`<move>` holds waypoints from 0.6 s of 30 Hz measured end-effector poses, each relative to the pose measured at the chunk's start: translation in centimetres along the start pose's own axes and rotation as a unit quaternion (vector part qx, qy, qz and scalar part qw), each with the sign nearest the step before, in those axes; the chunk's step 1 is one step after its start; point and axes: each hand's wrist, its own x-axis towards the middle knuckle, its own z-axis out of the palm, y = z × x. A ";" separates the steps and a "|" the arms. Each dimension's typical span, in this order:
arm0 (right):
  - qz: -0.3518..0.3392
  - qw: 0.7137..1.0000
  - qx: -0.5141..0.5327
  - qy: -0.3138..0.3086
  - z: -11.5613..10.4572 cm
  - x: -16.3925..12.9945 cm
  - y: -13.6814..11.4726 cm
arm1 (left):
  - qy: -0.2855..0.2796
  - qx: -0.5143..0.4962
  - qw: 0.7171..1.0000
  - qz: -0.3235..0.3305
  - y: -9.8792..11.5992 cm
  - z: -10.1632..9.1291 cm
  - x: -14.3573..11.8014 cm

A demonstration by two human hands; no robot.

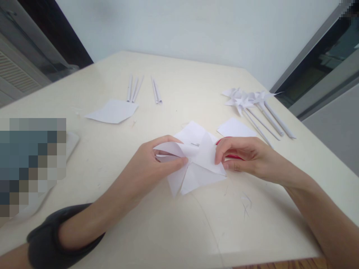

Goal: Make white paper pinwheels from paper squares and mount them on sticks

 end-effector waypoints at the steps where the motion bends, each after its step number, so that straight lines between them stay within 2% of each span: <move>1: -0.001 1.000 0.006 0.004 0.1 0.1 0.0 | 0.001 0.003 1.000 0.005 0.0 0.0 0.0; 5: 0.001 0.999 -0.018 0.048 0.9 0.3 -0.1 | -0.022 0.025 0.999 0.023 -0.2 -0.3 -0.1; 10: -0.026 0.974 -0.178 0.137 2.5 0.6 -0.2 | -0.028 0.075 0.995 0.066 -0.5 -0.4 -0.1; 13: -0.043 0.956 -0.241 0.161 3.2 0.7 -0.1 | -0.034 0.088 0.992 0.079 -0.5 -0.3 -0.2; 18: -0.056 0.945 -0.262 0.186 4.0 0.9 0.2 | -0.033 0.103 0.991 0.084 -0.4 -0.1 -0.3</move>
